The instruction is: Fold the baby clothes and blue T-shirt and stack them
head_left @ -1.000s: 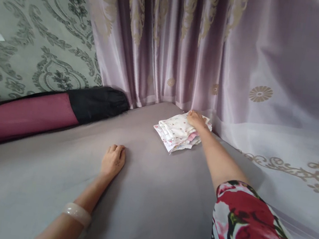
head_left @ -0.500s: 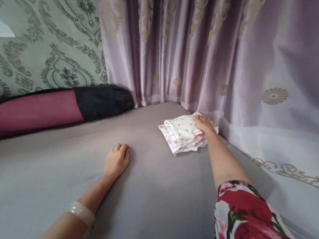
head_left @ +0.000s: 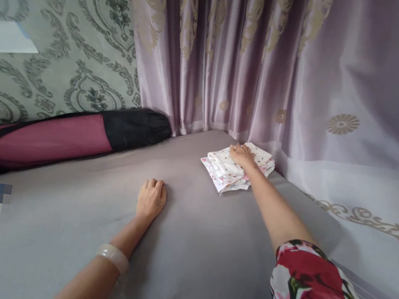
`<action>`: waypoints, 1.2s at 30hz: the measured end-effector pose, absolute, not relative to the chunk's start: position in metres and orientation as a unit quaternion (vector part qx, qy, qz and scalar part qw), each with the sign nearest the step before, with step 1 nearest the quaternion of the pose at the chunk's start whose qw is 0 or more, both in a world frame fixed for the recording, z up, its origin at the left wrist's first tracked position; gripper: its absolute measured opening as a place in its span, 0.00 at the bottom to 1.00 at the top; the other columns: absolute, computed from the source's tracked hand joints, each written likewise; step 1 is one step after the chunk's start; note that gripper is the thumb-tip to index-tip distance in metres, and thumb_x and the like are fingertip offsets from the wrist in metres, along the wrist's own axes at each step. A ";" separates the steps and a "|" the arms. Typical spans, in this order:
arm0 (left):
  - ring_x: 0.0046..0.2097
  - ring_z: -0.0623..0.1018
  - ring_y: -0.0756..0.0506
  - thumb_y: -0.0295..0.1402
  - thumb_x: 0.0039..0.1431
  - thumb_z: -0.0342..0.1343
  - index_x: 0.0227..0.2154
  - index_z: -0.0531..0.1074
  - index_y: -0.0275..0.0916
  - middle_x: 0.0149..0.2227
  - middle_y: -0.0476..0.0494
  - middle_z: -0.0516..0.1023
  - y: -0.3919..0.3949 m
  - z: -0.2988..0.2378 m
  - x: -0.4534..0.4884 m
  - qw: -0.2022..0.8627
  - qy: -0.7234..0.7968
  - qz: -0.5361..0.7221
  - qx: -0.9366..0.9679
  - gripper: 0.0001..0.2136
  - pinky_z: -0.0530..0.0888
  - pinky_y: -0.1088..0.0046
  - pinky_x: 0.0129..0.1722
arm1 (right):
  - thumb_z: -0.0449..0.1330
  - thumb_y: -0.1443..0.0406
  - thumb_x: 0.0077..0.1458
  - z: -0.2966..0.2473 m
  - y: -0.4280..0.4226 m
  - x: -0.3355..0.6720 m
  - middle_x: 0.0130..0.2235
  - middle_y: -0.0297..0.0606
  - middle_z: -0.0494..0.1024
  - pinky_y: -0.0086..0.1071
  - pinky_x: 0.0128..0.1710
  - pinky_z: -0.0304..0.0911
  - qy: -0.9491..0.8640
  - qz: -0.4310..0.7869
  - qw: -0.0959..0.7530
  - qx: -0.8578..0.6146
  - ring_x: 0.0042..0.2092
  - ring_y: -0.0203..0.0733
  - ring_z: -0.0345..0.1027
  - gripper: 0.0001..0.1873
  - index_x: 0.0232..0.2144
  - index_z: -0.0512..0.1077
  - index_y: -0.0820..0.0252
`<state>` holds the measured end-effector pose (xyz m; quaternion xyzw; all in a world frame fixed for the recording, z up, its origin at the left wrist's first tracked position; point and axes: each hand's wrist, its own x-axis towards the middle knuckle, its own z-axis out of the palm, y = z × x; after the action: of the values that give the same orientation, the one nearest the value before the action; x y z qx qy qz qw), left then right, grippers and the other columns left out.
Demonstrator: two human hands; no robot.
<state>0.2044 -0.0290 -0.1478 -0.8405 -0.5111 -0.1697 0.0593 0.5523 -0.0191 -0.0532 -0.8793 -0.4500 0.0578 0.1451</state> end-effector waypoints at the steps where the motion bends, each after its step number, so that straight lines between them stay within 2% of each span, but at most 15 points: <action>1: 0.45 0.72 0.39 0.31 0.65 0.43 0.40 0.74 0.36 0.40 0.36 0.74 -0.030 -0.147 0.205 0.063 -0.514 -0.171 -0.838 0.14 0.68 0.64 0.46 | 0.37 0.54 0.65 -0.056 -0.019 0.547 0.64 0.56 0.59 0.59 0.61 0.45 -0.450 0.047 0.146 -0.880 0.65 0.59 0.48 0.31 0.59 0.64 0.65; 8: 0.45 0.72 0.39 0.32 0.65 0.43 0.40 0.74 0.36 0.42 0.36 0.75 -0.031 -0.147 0.206 0.074 -0.530 -0.171 -0.827 0.13 0.67 0.64 0.43 | 0.43 0.55 0.64 -0.085 -0.024 0.529 0.62 0.55 0.62 0.57 0.61 0.41 -0.442 -0.092 0.161 -0.878 0.64 0.60 0.48 0.28 0.57 0.66 0.66; 13: 0.45 0.71 0.38 0.32 0.65 0.43 0.39 0.73 0.36 0.42 0.35 0.74 -0.031 -0.146 0.207 0.080 -0.536 -0.167 -0.824 0.13 0.66 0.64 0.42 | 0.43 0.55 0.64 -0.085 -0.024 0.530 0.63 0.55 0.61 0.57 0.62 0.40 -0.441 -0.085 0.162 -0.879 0.65 0.60 0.47 0.29 0.58 0.65 0.66; 21: 0.45 0.71 0.37 0.32 0.64 0.43 0.37 0.73 0.36 0.42 0.34 0.74 -0.034 -0.146 0.208 0.084 -0.540 -0.177 -0.818 0.13 0.65 0.63 0.42 | 0.43 0.56 0.64 -0.070 -0.030 0.509 0.69 0.53 0.49 0.59 0.64 0.36 -0.484 -0.030 0.144 -0.863 0.69 0.56 0.37 0.31 0.65 0.57 0.65; 27: 0.45 0.71 0.37 0.32 0.65 0.43 0.37 0.74 0.35 0.41 0.33 0.74 -0.033 -0.146 0.207 0.091 -0.543 -0.171 -0.817 0.14 0.65 0.63 0.42 | 0.41 0.57 0.66 -0.070 -0.035 0.463 0.69 0.53 0.51 0.57 0.65 0.35 -0.563 -0.011 0.130 -0.816 0.70 0.55 0.37 0.30 0.65 0.56 0.66; 32: 0.45 0.71 0.37 0.32 0.65 0.43 0.37 0.74 0.35 0.42 0.33 0.74 -0.034 -0.144 0.208 0.091 -0.545 -0.162 -0.817 0.14 0.65 0.63 0.41 | 0.49 0.61 0.63 -0.086 -0.035 0.451 0.69 0.53 0.51 0.53 0.64 0.37 -0.567 -0.052 0.106 -0.815 0.69 0.56 0.40 0.31 0.65 0.55 0.65; 36: 0.46 0.71 0.37 0.32 0.65 0.43 0.37 0.74 0.35 0.42 0.33 0.74 -0.035 -0.143 0.208 0.084 -0.550 -0.159 -0.815 0.13 0.65 0.63 0.42 | 0.49 0.63 0.62 -0.098 -0.037 0.453 0.66 0.54 0.58 0.51 0.63 0.39 -0.564 -0.090 0.110 -0.813 0.66 0.55 0.46 0.30 0.64 0.57 0.67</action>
<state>0.2077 -0.0349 -0.1429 -0.8153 -0.5502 -0.1594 0.0842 0.4533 -0.0371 -0.0983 -0.8132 -0.5644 -0.0901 0.1097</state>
